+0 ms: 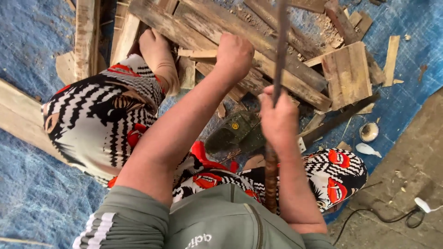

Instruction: Shaving and splitting wood planks into thin strips using a curved blade.

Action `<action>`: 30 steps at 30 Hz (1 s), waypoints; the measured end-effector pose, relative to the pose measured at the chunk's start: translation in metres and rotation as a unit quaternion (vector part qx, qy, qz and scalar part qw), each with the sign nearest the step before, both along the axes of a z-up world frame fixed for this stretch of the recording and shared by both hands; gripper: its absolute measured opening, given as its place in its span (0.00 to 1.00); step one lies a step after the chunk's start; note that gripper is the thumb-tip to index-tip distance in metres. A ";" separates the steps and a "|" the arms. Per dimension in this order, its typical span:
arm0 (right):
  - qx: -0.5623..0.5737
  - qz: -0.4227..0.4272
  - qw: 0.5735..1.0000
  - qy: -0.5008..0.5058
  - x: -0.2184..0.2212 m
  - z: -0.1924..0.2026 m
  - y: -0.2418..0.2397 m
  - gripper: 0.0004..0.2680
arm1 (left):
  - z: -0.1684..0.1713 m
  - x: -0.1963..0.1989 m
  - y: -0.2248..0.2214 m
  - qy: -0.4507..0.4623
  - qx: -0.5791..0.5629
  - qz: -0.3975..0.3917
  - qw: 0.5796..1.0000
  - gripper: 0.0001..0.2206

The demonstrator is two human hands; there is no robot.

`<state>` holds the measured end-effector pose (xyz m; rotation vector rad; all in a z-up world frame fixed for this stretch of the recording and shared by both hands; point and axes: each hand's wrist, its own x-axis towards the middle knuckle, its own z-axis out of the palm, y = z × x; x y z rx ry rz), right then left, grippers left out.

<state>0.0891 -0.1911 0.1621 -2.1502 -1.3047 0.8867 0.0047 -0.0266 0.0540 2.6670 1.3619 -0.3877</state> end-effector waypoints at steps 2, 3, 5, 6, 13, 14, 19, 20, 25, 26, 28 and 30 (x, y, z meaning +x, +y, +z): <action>-0.105 0.064 0.983 -0.135 0.002 -0.049 0.011 0.09 | -0.006 0.000 0.000 -0.015 0.026 0.009 1.000 0.10; -0.108 0.064 0.983 -0.135 0.016 -0.093 0.006 0.09 | -0.035 0.009 -0.007 -0.015 0.023 0.009 1.000 0.10; -0.205 0.050 0.968 -0.139 0.043 -0.181 0.012 0.13 | -0.089 0.025 -0.005 -0.052 0.095 0.007 0.994 0.08; -0.196 0.053 0.969 -0.139 0.053 -0.191 0.021 0.13 | -0.063 0.019 0.002 -0.051 0.104 0.010 0.993 0.08; -0.134 -0.097 0.975 0.146 0.039 -0.082 0.007 0.04 | -0.021 -0.022 0.004 -0.015 0.020 0.030 0.999 0.17; -0.122 -0.111 0.975 0.150 0.033 -0.061 0.006 0.04 | -0.023 -0.026 0.005 -0.027 0.015 0.027 0.999 0.18; -0.092 -0.039 0.993 0.057 0.026 -0.059 -0.001 0.08 | -0.028 -0.033 -0.011 -0.116 0.081 0.002 0.990 0.12; -0.066 -0.009 0.998 0.020 0.026 -0.068 -0.005 0.09 | -0.028 -0.034 -0.015 -0.102 0.073 -0.001 0.992 0.15; -0.044 0.035 0.995 -0.079 0.032 -0.113 -0.003 0.05 | -0.027 -0.036 -0.008 -0.147 0.064 0.023 0.987 0.11; -0.046 0.040 0.995 -0.080 0.034 -0.115 -0.003 0.06 | -0.022 -0.033 -0.008 -0.106 0.044 0.023 0.993 0.14; -0.077 0.026 0.994 -0.071 0.026 -0.085 -0.006 0.08 | -0.030 -0.031 -0.013 -0.095 0.055 0.014 0.994 0.21; -0.103 0.015 0.993 -0.062 0.018 -0.045 0.001 0.10 | -0.033 -0.025 -0.003 -0.083 0.072 0.010 0.994 0.29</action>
